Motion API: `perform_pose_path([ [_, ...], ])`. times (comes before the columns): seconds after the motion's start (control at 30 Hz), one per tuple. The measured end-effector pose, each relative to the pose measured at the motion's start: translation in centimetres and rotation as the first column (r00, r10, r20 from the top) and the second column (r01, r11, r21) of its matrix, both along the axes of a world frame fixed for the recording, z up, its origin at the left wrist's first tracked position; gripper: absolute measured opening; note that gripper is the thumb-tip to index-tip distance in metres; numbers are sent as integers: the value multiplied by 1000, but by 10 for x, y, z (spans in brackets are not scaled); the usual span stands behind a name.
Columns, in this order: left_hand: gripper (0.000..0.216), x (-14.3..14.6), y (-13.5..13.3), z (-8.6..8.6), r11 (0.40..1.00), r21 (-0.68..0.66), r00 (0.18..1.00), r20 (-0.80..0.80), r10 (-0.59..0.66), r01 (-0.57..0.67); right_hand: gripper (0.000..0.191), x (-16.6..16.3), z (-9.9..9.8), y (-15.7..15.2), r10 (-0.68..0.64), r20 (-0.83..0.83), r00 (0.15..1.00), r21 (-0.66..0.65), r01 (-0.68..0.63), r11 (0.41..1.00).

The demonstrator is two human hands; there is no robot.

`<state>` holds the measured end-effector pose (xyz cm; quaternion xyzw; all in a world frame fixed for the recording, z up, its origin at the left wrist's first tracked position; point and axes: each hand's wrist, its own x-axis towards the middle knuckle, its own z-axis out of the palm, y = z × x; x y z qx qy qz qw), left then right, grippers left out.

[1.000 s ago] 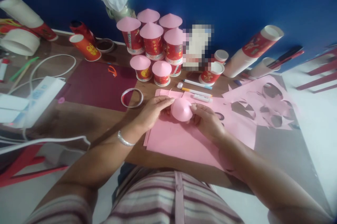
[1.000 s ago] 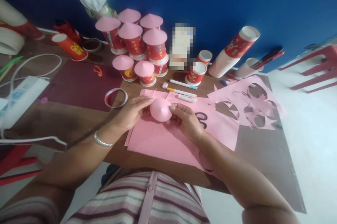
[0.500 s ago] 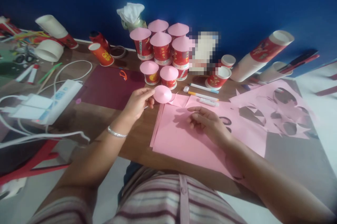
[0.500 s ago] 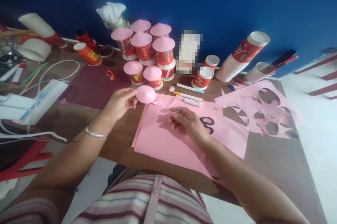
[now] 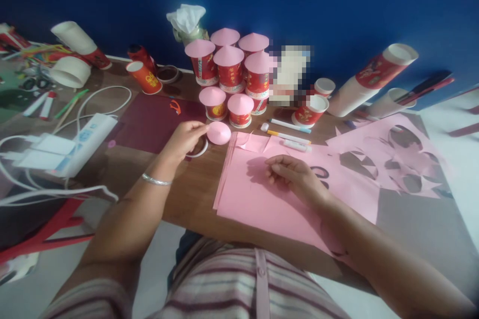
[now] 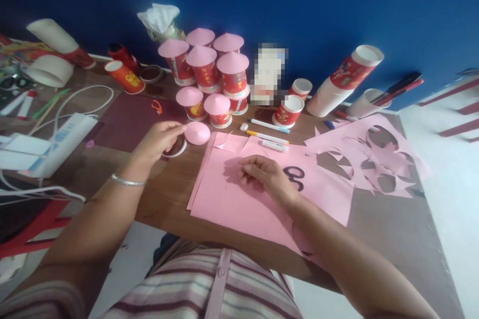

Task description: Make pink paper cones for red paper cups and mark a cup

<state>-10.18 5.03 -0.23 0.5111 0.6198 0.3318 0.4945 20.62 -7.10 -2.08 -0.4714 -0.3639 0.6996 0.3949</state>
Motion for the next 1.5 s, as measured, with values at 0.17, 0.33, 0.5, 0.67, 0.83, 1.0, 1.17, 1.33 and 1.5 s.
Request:
perform_pose_path([
  [0.17,25,-9,4,6,1000,8,997,-72,0,1,33,1,-2,0,5,3,1000,14,-5,1000],
  [0.33,28,-19,4,9,1000,19,985,-171,5,-1,33,1,-3,0,6,1,1000,12,-6,1000],
  [0.5,28,-27,3,10,981,152,899,-435,-45,122,32,0,-1,0,6,-15,1000,26,-5,1000],
  [0.67,16,-22,-1,15,947,264,739,-672,46,182,35,-1,2,0,11,0,1000,6,-11,1000],
  [0.83,14,13,-32,23,818,434,606,-784,136,377,32,-3,0,1,31,-1,1000,62,-31,998],
  [1.0,15,63,-62,21,593,443,590,-805,-67,672,32,-5,-1,1,55,25,998,128,-58,990],
  [1.17,18,88,-57,6,452,307,396,-911,-115,838,35,-9,1,-6,75,136,988,149,-95,984],
  [1.33,15,94,-44,-1,394,220,271,-959,-80,893,22,0,14,-10,4,404,915,316,-143,938],
  [1.5,17,95,-40,0,377,277,320,-946,-58,884,14,31,27,-4,-345,723,598,611,-319,725],
])
